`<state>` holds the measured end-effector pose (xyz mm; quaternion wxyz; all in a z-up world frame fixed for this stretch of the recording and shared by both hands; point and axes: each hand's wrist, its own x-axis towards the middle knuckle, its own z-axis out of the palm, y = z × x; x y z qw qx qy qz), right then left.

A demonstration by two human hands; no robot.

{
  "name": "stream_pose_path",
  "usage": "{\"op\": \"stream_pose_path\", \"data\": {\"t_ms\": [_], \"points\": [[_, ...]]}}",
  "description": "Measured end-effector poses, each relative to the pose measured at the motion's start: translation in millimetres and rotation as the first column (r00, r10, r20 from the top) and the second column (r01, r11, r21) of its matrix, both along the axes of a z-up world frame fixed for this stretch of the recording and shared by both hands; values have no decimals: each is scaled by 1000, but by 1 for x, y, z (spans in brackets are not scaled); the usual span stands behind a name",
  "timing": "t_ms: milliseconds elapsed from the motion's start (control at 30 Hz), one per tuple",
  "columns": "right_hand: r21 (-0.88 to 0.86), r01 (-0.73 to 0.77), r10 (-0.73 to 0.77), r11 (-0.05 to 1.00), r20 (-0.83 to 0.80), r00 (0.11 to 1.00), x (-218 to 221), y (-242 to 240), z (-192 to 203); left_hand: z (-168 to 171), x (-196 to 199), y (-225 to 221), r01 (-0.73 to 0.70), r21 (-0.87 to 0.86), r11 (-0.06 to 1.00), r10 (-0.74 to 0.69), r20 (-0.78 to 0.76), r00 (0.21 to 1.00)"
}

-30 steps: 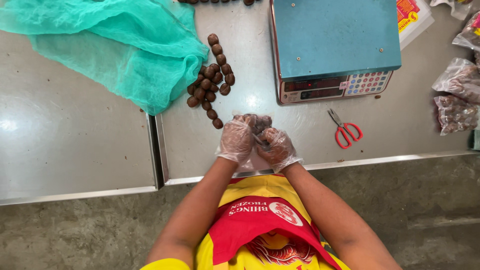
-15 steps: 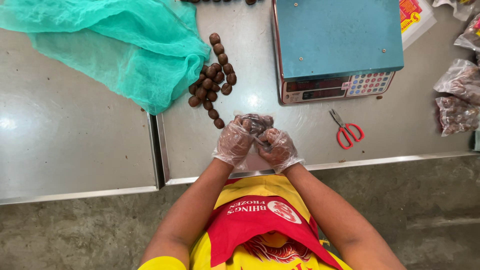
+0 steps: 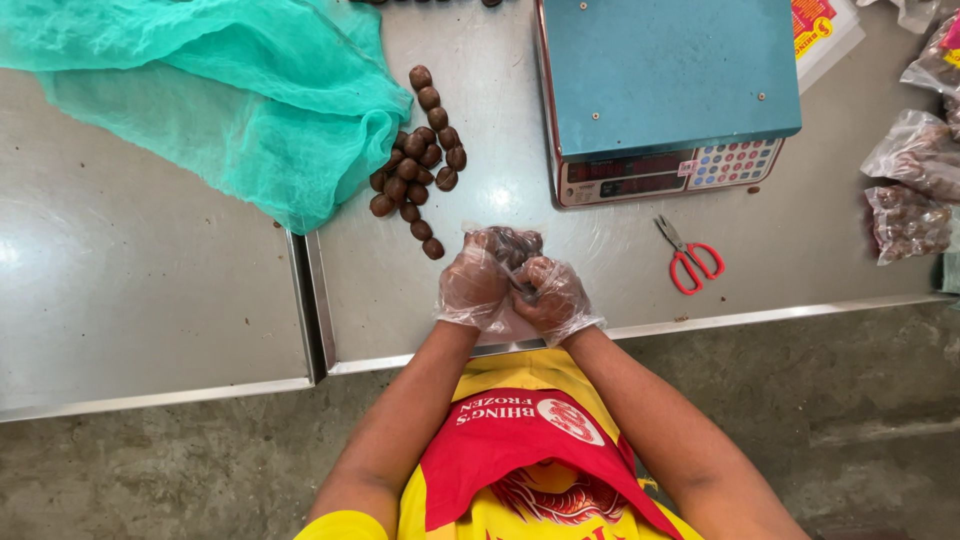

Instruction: The person places small sausages into plastic bags, weighs them on a digital scale, and ties the bags closed while wearing gloves.

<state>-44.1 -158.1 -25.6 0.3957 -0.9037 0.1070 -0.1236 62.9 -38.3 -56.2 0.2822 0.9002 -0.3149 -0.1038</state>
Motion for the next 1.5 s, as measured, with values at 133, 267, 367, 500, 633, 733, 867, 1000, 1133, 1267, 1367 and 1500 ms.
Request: {"op": "stream_pose_path", "data": {"t_ms": [133,267,367,500,633,733,867,1000,1133,1267,1367,1500], "points": [[-53,23,-19,998,67,998,0,0,-4,13,4,7,79,-36,996,-75,103,992],[-14,36,-35,999,91,995,0,0,-3,31,17,31,297,-159,942,-282,111,953],[-40,28,-22,999,125,992,-2,-1,-4,36,14,44,355,-180,918,-312,229,922],[-8,-10,11,1000,175,984,-8,-4,-18,33,3,46,271,-125,955,-247,178,953],[-192,16,17,981,171,985,-24,9,-41,17,-12,53,95,-345,934,-74,76,994],[-70,32,-23,997,118,993,-39,21,-53,-1,-19,68,61,-409,910,-73,-14,997],[-96,55,-44,994,113,993,-38,29,-49,-18,-20,80,161,-339,927,-142,82,987],[-193,195,-202,962,-17,979,-40,39,-29,-30,-36,84,83,-409,909,-167,-174,970],[-80,269,-269,960,6,963,-43,39,-26,-30,-52,95,126,-401,907,-160,-53,986],[37,134,-129,990,-125,984,-49,27,-50,-44,-57,78,-17,-553,833,-204,-335,920],[52,91,-81,994,-170,982,-56,24,-59,-41,-54,74,25,-511,859,-241,-361,901],[-42,219,-223,975,-190,956,-56,23,-47,-12,-37,86,185,-353,917,-247,-138,959]]}}
